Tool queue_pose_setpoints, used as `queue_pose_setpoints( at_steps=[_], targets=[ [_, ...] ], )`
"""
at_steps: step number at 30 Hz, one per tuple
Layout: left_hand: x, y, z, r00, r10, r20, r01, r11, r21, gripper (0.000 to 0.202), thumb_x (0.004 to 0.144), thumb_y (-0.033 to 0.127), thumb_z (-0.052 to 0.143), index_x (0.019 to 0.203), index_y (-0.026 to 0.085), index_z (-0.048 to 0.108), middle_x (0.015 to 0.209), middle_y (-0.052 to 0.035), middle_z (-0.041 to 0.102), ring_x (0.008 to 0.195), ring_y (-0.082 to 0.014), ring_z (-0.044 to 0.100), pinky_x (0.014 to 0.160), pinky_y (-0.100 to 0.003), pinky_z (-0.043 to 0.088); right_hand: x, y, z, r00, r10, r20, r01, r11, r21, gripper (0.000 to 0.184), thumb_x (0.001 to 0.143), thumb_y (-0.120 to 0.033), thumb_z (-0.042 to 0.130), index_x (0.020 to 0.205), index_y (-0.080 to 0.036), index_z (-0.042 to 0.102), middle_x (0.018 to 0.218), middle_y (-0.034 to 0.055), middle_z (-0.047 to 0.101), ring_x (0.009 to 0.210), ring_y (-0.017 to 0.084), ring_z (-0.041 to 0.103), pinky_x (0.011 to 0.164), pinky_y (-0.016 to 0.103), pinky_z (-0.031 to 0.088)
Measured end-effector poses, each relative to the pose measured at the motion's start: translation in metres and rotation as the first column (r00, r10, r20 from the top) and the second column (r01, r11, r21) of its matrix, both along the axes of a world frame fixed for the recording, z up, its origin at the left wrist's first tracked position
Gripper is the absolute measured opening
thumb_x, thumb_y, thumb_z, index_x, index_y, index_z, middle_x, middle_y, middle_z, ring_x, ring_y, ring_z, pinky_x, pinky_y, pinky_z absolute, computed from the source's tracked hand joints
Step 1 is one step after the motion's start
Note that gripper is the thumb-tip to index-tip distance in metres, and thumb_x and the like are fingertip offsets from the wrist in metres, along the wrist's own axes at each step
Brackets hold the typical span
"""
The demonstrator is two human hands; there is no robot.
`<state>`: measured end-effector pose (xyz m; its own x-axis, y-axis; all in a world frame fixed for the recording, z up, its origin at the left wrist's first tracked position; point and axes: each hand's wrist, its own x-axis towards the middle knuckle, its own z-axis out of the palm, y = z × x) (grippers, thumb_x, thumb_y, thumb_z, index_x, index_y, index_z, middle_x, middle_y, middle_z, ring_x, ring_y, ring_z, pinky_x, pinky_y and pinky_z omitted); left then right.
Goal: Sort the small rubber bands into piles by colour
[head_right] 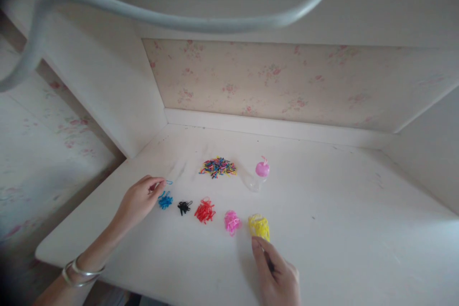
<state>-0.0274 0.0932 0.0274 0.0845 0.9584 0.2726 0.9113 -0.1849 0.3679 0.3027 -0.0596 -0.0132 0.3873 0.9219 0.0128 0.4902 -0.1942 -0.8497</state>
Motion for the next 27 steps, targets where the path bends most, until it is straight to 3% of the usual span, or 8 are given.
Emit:
queue_pose_setpoints(
  at_steps=[6,11,15,19,27],
  targets=[
    [-0.022,-0.028,-0.014,0.999,0.004,-0.047,-0.009,0.994,-0.106,0.028,0.088,0.038,0.045,0.092,0.025,0.069,0.092,-0.001,0.068,0.075,-0.0158,0.064,0.071,-0.026,0.048,-0.004,0.002,0.001,0.999,0.003,0.036,-0.003,1.0,0.005,0.044,0.077,-0.054,0.057,0.088,-0.017,0.077,0.07,0.0019,0.072,0.06,0.015,0.066,0.053,0.015,0.049],
    [-0.022,-0.028,-0.007,0.999,-0.024,-0.036,0.021,0.996,-0.084,0.027,0.088,0.036,0.044,0.101,0.025,0.065,0.097,-0.002,0.068,0.077,-0.0159,0.064,0.074,-0.026,0.048,-0.008,0.002,0.005,0.999,-0.026,0.036,0.025,0.999,0.028,0.044,0.076,-0.055,0.057,0.085,-0.017,0.077,0.07,0.0022,0.073,0.059,0.015,0.066,0.053,0.015,0.049],
    [0.002,-0.015,0.005,0.993,-0.116,-0.027,0.112,0.986,-0.121,0.026,0.09,0.035,0.043,0.096,0.025,0.066,0.097,-0.0011,0.067,0.08,-0.0147,0.063,0.075,-0.025,0.047,-0.01,0.003,0.007,0.999,-0.036,0.025,0.036,0.999,0.017,0.046,0.075,-0.057,0.057,0.084,-0.016,0.077,0.072,0.0028,0.073,0.061,0.015,0.066,0.054,0.016,0.049],
    [0.038,0.01,0.006,0.973,-0.205,-0.103,0.183,0.965,-0.19,0.023,0.091,0.032,0.044,0.093,0.027,0.067,0.099,-0.0002,0.066,0.08,-0.0136,0.064,0.076,-0.024,0.046,-0.01,0.003,0.006,0.999,-0.051,0.018,0.051,0.999,0.02,0.047,0.075,-0.057,0.057,0.085,-0.016,0.077,0.071,0.0029,0.073,0.061,0.016,0.066,0.053,0.016,0.049],
    [0.072,0.057,-0.008,0.977,-0.158,-0.146,0.124,0.968,-0.22,0.024,0.09,0.027,0.047,0.1,0.026,0.068,0.108,-0.0035,0.063,0.086,-0.0161,0.064,0.073,-0.026,0.045,-0.007,0.0,0.003,0.999,-0.054,-0.008,0.054,0.998,0.013,0.047,0.077,-0.057,0.056,0.088,-0.016,0.076,0.064,0.0013,0.069,0.058,0.015,0.063,0.048,0.017,0.045]
  ],
)
